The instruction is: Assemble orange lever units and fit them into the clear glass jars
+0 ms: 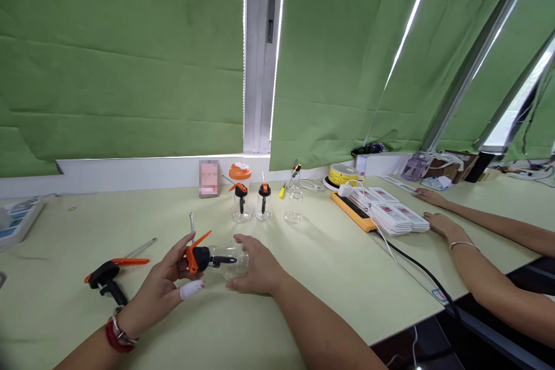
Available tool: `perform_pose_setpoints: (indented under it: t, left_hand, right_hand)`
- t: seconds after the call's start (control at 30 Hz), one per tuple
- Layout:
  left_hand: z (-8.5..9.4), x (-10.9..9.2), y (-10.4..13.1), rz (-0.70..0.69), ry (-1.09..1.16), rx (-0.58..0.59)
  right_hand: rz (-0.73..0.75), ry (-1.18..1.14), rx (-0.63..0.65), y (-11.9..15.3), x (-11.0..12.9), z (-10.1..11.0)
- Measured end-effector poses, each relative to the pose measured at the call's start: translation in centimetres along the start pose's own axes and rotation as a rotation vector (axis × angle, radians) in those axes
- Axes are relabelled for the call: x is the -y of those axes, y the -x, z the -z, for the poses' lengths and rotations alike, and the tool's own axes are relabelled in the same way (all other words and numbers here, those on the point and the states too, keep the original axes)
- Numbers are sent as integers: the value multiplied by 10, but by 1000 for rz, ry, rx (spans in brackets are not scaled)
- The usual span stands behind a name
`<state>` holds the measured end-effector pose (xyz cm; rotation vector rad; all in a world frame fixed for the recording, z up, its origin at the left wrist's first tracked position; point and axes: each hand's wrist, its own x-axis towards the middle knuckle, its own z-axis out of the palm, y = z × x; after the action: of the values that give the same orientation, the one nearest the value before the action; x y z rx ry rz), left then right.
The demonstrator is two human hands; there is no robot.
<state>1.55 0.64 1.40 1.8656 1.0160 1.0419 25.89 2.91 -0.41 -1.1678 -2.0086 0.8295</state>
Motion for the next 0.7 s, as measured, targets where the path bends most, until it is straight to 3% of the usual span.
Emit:
perform_pose_setpoints:
  t: [0.13, 0.27, 0.43, 0.53, 0.63, 0.7]
  left_hand:
    - [-1, -2, 2, -97, -77, 48]
    - [8, -2, 0, -44, -199, -4]
    - [32, 5, -8, 19, -399, -281]
    - [50, 13, -15, 137, -574, -466]
    - [71, 22, -19, 240, -794, -583]
    - [85, 27, -20, 348, -917, -596]
  right_hand:
    - [-78, 99, -91, -4, -7, 1]
    - [-194, 119, -199, -9, -16, 6]
    - [-358, 198, -314, -15, -27, 17]
    - [-449, 266, -369, -19, -34, 20]
    - [-507, 331, -414, -22, -39, 21]
    - [-526, 378, -438, -24, -41, 23]
